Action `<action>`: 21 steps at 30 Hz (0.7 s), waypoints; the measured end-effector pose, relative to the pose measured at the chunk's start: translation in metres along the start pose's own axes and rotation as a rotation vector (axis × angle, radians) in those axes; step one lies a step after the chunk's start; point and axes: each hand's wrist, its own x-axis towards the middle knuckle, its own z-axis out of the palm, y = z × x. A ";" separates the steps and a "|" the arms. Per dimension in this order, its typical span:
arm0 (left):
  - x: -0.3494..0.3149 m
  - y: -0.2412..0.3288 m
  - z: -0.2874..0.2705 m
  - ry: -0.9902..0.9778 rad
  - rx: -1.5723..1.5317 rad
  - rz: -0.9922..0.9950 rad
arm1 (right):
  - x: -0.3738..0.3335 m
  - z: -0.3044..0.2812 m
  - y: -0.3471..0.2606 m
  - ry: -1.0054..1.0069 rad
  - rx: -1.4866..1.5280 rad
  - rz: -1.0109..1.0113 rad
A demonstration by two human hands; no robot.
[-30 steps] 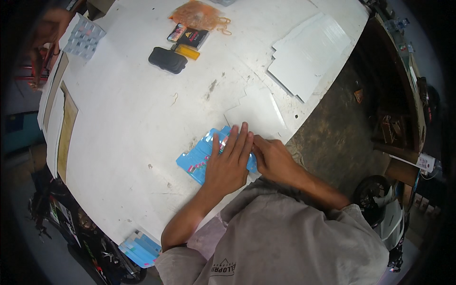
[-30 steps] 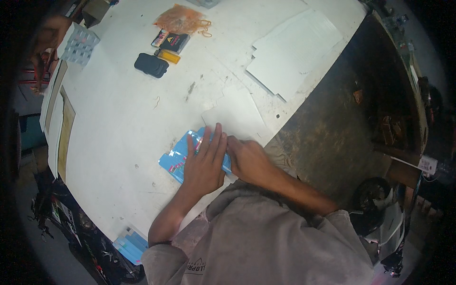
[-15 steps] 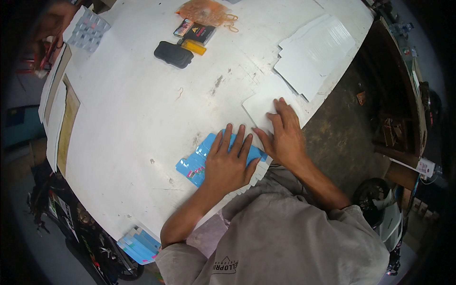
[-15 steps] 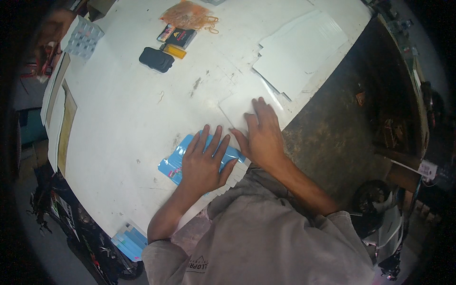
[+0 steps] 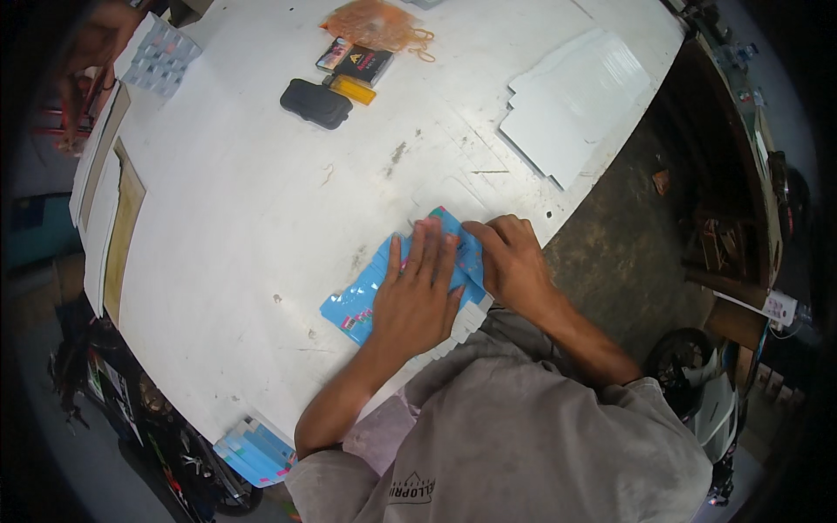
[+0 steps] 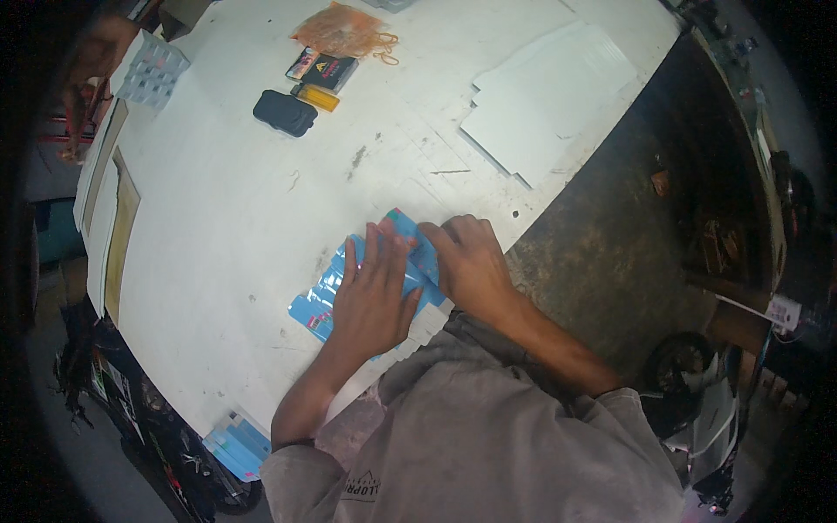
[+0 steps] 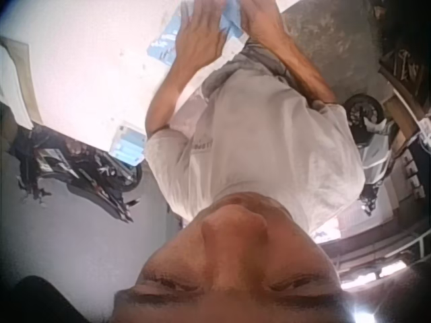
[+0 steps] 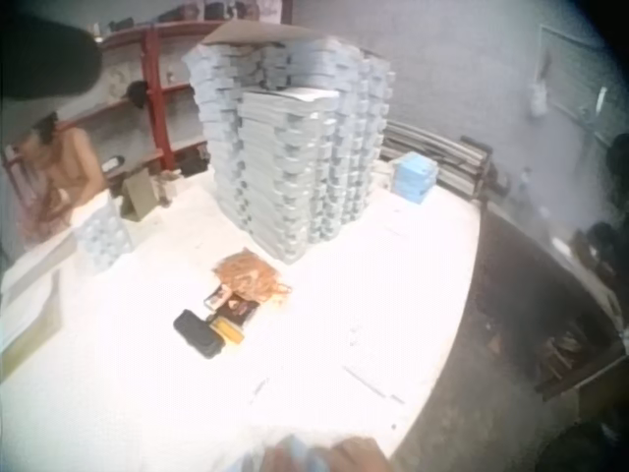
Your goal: The person stacks blue printed paper sheets on a white table, aligns them, and secures the stack with a rubber band. The person then moves a cardboard sheet aside and continues stacking more blue sheets.
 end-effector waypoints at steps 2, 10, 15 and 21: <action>0.000 -0.001 0.001 0.019 -0.081 -0.031 | 0.001 -0.001 0.000 -0.044 -0.008 -0.029; 0.000 0.002 -0.004 -0.013 -0.081 -0.052 | 0.005 -0.008 0.002 -0.002 -0.231 -0.001; -0.003 0.007 -0.002 -0.144 0.075 -0.026 | 0.010 -0.037 -0.033 -0.194 0.425 0.450; 0.002 0.002 -0.004 -0.119 0.001 0.048 | 0.019 -0.026 0.026 0.317 -0.049 0.181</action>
